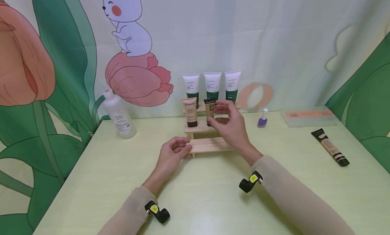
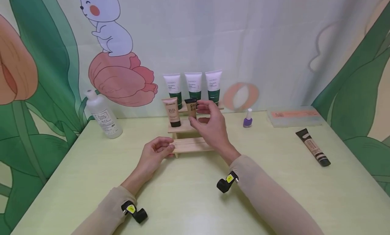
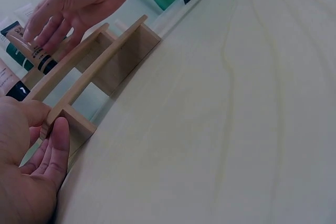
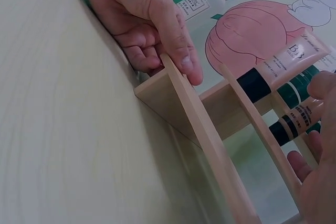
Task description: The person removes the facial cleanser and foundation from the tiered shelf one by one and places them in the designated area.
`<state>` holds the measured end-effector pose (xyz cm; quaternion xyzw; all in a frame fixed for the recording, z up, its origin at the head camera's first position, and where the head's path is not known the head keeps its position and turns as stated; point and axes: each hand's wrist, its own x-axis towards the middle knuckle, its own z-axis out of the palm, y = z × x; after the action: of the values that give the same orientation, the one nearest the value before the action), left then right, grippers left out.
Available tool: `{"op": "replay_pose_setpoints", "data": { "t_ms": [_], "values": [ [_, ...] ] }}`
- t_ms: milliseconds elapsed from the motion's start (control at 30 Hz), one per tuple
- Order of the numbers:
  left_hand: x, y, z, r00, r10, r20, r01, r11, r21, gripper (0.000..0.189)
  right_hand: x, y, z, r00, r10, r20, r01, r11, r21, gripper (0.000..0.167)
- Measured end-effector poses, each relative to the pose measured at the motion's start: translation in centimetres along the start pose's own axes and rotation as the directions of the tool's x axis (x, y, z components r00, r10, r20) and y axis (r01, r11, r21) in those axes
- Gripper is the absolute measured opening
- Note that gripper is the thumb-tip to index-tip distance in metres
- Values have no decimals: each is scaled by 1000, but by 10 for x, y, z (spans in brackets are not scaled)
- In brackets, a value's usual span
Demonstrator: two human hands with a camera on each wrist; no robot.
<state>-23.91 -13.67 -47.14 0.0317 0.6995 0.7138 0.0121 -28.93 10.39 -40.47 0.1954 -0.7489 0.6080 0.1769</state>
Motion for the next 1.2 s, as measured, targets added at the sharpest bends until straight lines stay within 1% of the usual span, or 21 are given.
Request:
{"op": "replay_pose_setpoints", "data": {
  "t_ms": [200,367,533,733,967,1200],
  "values": [
    [0,-2,-1,1000,14,3,-14,1000,1,23,3,1,8,1000,13,-2,-13,999,-29,55],
    [0,-1,0,1000,18,7,-18,1000,-1,23,3,0,9,1000,22,-10,-23,997,-67,53],
    [0,-1,0,1000,24,2,-24,1000,7,23,4,-1,10,1000,26,-10,-27,996,-83,51],
    [0,-2,-1,1000,17,-4,-17,1000,11,23,3,-2,10,1000,31,0,-30,994,-105,50],
    [0,-1,0,1000,17,-1,-17,1000,7,23,2,-4,7,999,31,-15,-32,992,-121,48],
    [0,0,-1,1000,6,0,-6,1000,13,24,2,-5,-1,998,46,-34,-50,994,-102,50]
  ]
}}
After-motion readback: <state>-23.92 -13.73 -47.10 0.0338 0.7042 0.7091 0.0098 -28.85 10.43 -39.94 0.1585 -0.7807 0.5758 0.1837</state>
